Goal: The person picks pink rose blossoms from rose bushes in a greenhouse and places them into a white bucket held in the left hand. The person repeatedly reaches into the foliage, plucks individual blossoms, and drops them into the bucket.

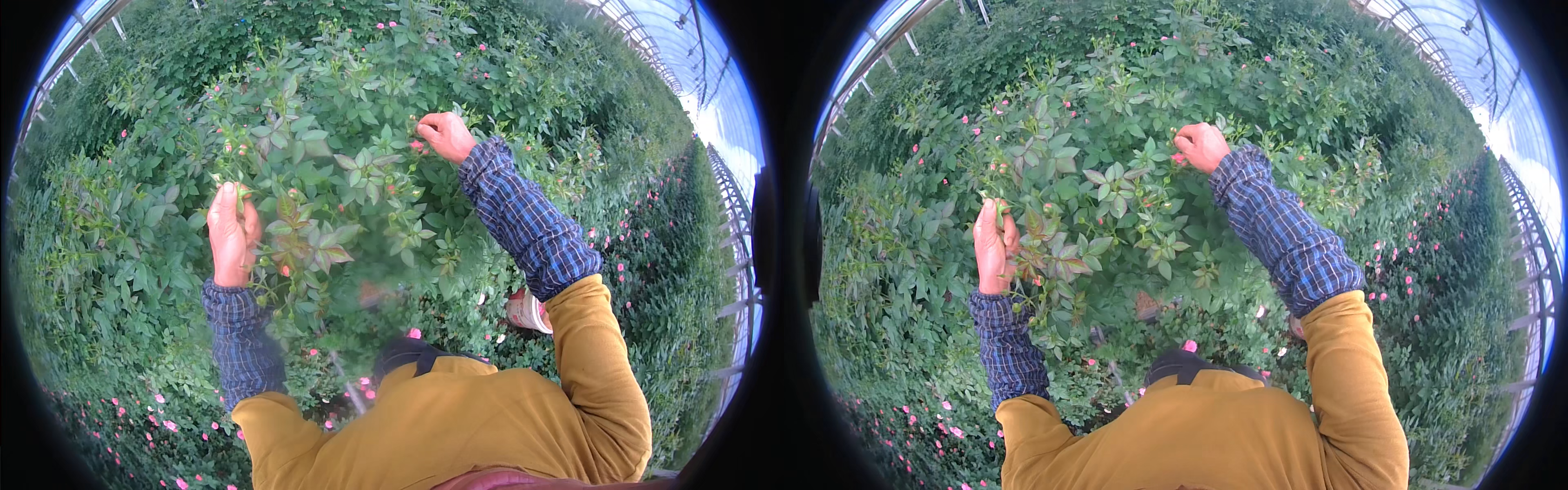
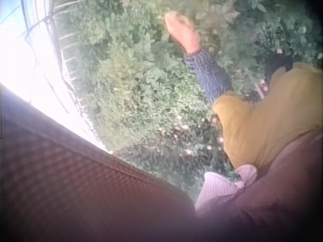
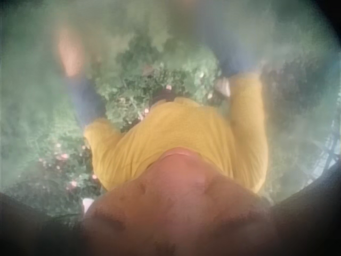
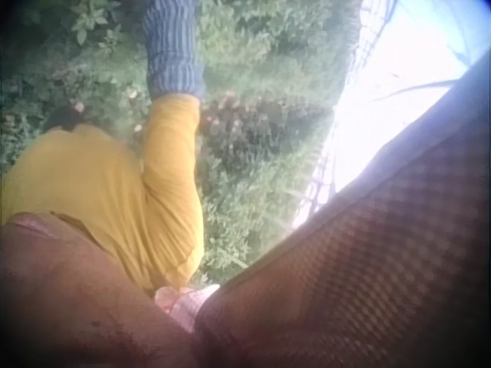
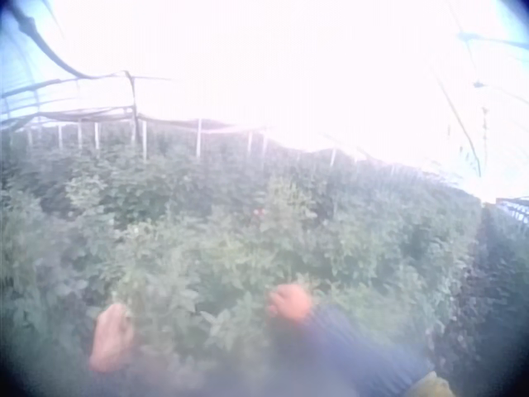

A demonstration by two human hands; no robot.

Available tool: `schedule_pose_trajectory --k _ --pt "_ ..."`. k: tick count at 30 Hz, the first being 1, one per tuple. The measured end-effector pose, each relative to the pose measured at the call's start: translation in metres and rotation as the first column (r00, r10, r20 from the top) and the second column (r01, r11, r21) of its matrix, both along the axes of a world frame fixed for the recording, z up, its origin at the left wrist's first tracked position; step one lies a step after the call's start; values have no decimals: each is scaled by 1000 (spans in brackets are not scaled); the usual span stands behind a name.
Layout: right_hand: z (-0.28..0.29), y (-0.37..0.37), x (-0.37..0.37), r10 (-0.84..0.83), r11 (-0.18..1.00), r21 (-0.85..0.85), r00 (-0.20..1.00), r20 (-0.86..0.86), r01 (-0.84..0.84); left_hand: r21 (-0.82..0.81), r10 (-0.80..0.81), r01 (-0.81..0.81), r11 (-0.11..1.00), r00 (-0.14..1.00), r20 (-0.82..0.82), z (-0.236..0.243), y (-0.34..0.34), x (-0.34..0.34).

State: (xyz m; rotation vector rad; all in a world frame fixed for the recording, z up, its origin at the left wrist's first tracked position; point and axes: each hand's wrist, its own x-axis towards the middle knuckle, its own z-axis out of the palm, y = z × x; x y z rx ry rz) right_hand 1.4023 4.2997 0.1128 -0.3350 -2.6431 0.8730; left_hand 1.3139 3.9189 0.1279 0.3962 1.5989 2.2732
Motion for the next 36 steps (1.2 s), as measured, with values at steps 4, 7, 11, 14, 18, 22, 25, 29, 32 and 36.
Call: schedule_pose_trajectory --k 4,7,11,14,18,22,25,29,32,36 --pt "-5 10 -20 -125 904 424 911 392 -58 579 -366 234 781 923 121 30 -22 39" --pt "-5 5 -21 -198 792 589 843 501 -163 692 -283 235 682 958 -46 33 -35 95" --pt "-2 -15 -18 -223 749 647 864 451 -145 550 -413 486 679 872 -262 6 3 143" --pt "2 -27 -21 -179 644 734 891 416 -213 186 -553 523 832 808 204 -27 62 146" --pt "1 -34 -27 -170 600 700 793 585 -388 -143 -139 137 980 990 -5 -62 107 101" --pt "-1 -39 -35 -221 567 716 761 609 -408 -272 120 -204 940 947 -298 -74 99 64" --pt "6 -41 -45 -230 577 724 776 588 -378 -373 47 -194 907 928 -370 -69 92 37" --pt "18 -42 -52 -113 546 722 816 566 -425 -540 -222 141 830 971 -87 -61 84 19" --pt "21 -37 -52 -90 641 658 812 576 -395 -455 -256 275 847 961 104 -62 83 14" --pt "21 -16 -52 -100 615 684 821 562 -393 -557 -248 120 822 955 -160 -75 94 17"
